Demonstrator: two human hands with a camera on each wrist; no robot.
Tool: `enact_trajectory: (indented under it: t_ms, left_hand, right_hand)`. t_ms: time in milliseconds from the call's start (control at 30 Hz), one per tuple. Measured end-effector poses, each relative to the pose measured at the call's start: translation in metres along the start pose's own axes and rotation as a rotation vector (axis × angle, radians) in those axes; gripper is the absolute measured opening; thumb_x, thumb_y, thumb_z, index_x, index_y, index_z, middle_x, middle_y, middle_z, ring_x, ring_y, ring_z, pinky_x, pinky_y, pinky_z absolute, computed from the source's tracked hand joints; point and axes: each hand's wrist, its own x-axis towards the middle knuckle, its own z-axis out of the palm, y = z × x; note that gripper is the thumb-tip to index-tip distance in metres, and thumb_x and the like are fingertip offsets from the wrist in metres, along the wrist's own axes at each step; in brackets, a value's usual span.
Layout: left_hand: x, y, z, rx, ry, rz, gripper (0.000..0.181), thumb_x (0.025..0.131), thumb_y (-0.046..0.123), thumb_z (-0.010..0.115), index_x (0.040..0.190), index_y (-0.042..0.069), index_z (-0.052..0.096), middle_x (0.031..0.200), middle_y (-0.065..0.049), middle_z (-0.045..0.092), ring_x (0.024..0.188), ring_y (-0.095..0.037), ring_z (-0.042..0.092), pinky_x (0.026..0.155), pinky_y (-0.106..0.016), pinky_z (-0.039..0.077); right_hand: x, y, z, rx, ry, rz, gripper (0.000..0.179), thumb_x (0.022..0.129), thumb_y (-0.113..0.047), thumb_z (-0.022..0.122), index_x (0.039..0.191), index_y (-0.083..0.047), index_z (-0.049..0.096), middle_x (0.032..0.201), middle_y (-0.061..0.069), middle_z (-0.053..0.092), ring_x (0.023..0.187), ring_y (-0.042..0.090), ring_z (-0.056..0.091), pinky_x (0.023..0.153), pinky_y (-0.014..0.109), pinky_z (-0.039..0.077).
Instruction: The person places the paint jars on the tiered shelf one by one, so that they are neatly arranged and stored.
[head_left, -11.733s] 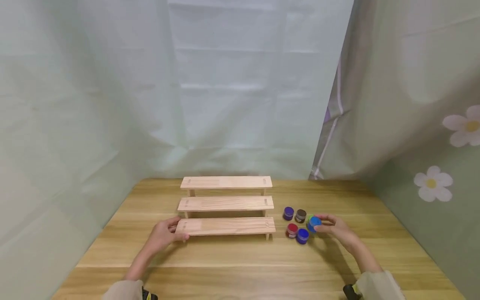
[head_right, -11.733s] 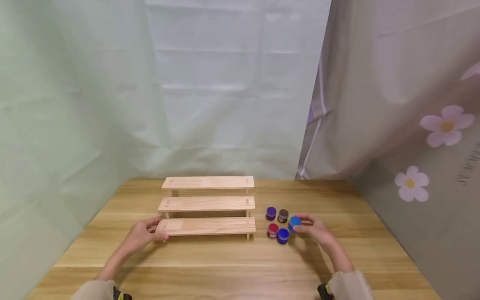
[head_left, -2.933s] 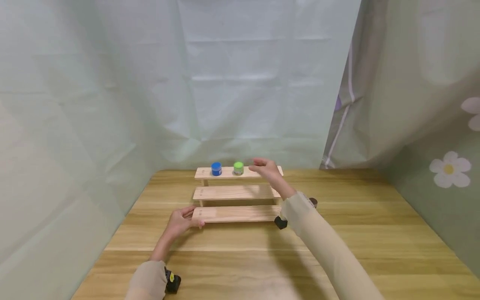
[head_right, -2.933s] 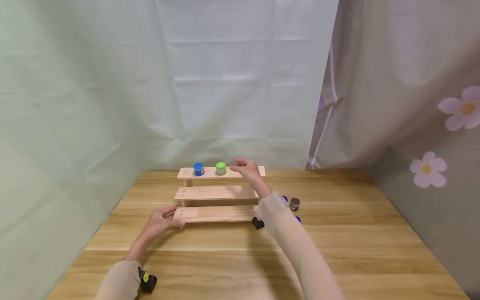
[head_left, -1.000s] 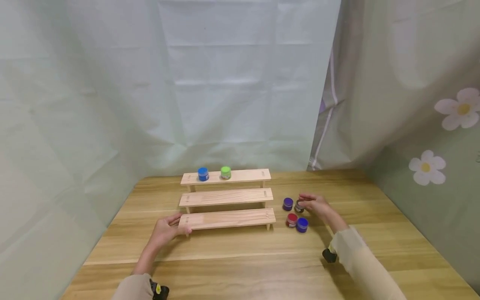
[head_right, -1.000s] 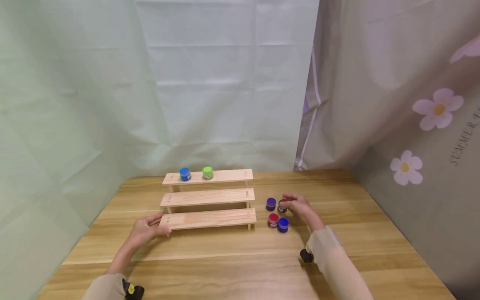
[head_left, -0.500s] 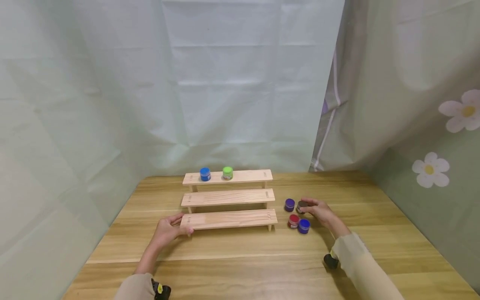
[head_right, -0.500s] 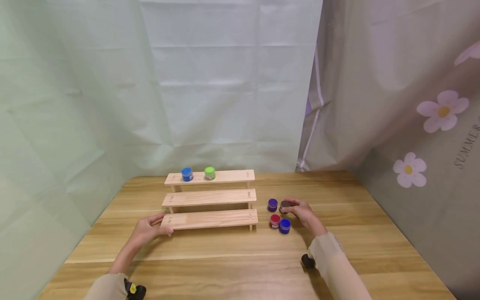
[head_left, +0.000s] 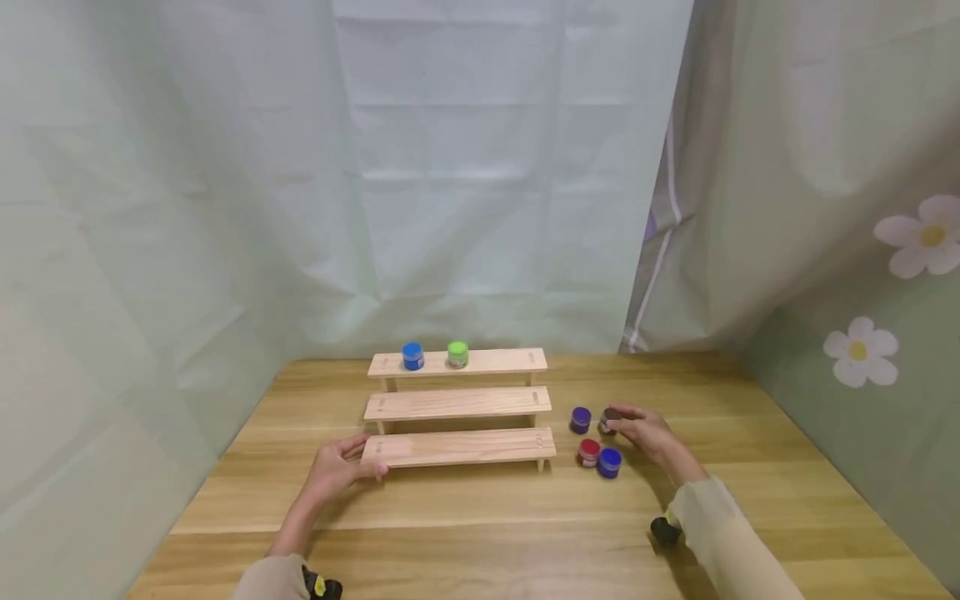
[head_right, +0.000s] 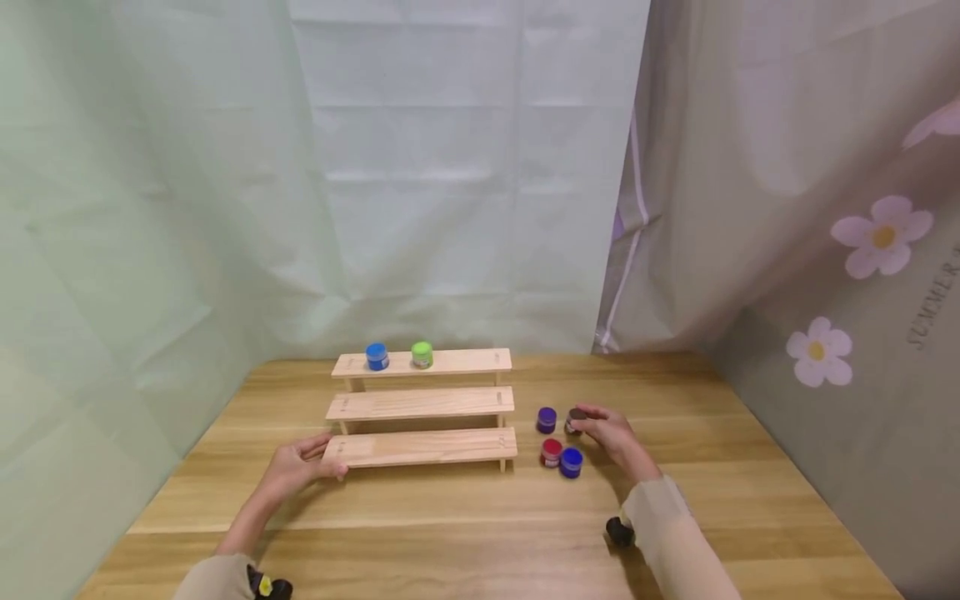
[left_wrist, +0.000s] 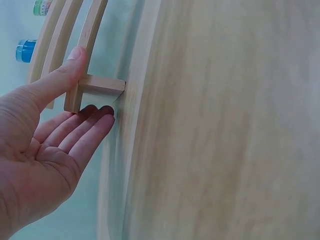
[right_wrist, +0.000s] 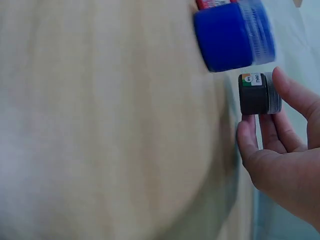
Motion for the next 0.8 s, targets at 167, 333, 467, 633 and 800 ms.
enact_trajectory:
  t_ms: [167, 333, 467, 633, 800]
  left_hand:
    - [-0.002, -0.003, 0.0, -0.003, 0.008, -0.017, 0.078, 0.075, 0.019, 0.085, 0.136, -0.013, 0.047, 0.138, -0.027, 0.051, 0.131, -0.041, 0.05, 0.108, -0.046, 0.044]
    - [0.0, -0.003, 0.001, 0.013, 0.002, 0.008, 0.079, 0.075, 0.021, 0.085, 0.135, -0.013, 0.048, 0.137, -0.028, 0.052, 0.131, -0.042, 0.049, 0.108, -0.046, 0.045]
    - [0.0, -0.003, 0.001, 0.014, 0.008, 0.004, 0.078, 0.075, 0.02, 0.085, 0.135, -0.013, 0.048, 0.137, -0.028, 0.052, 0.131, -0.042, 0.049, 0.106, -0.044, 0.047]
    - [0.001, -0.002, 0.001, 0.029, 0.012, 0.0, 0.078, 0.075, 0.02, 0.085, 0.135, -0.013, 0.048, 0.137, -0.028, 0.052, 0.131, -0.042, 0.05, 0.105, -0.044, 0.047]
    - [0.002, -0.001, 0.001, 0.026, 0.002, 0.008, 0.08, 0.076, 0.022, 0.085, 0.137, -0.013, 0.047, 0.138, -0.027, 0.051, 0.132, -0.042, 0.048, 0.108, -0.046, 0.044]
  right_hand:
    - [-0.001, -0.012, -0.003, -0.01, 0.006, -0.001, 0.062, 0.094, -0.015, 0.065, 0.144, 0.008, 0.038, 0.147, 0.027, 0.044, 0.117, 0.014, 0.061, 0.114, 0.036, 0.042]
    - [0.003, -0.039, -0.003, -0.03, 0.011, -0.046, 0.061, 0.096, -0.018, 0.062, 0.146, 0.006, 0.036, 0.147, 0.025, 0.043, 0.129, 0.022, 0.054, 0.119, 0.041, 0.032]
    - [0.01, -0.063, 0.006, -0.031, -0.006, -0.087, 0.06, 0.096, -0.017, 0.061, 0.147, 0.004, 0.036, 0.15, 0.024, 0.04, 0.128, 0.019, 0.054, 0.12, 0.039, 0.031]
    - [0.016, -0.094, 0.024, -0.073, -0.017, -0.141, 0.057, 0.095, -0.017, 0.061, 0.145, 0.002, 0.041, 0.15, 0.023, 0.042, 0.134, 0.029, 0.048, 0.12, 0.04, 0.033]
    - [0.019, -0.119, 0.047, -0.116, -0.029, -0.162, 0.056, 0.094, -0.021, 0.063, 0.145, -0.005, 0.045, 0.148, 0.019, 0.046, 0.137, 0.034, 0.044, 0.12, 0.046, 0.032]
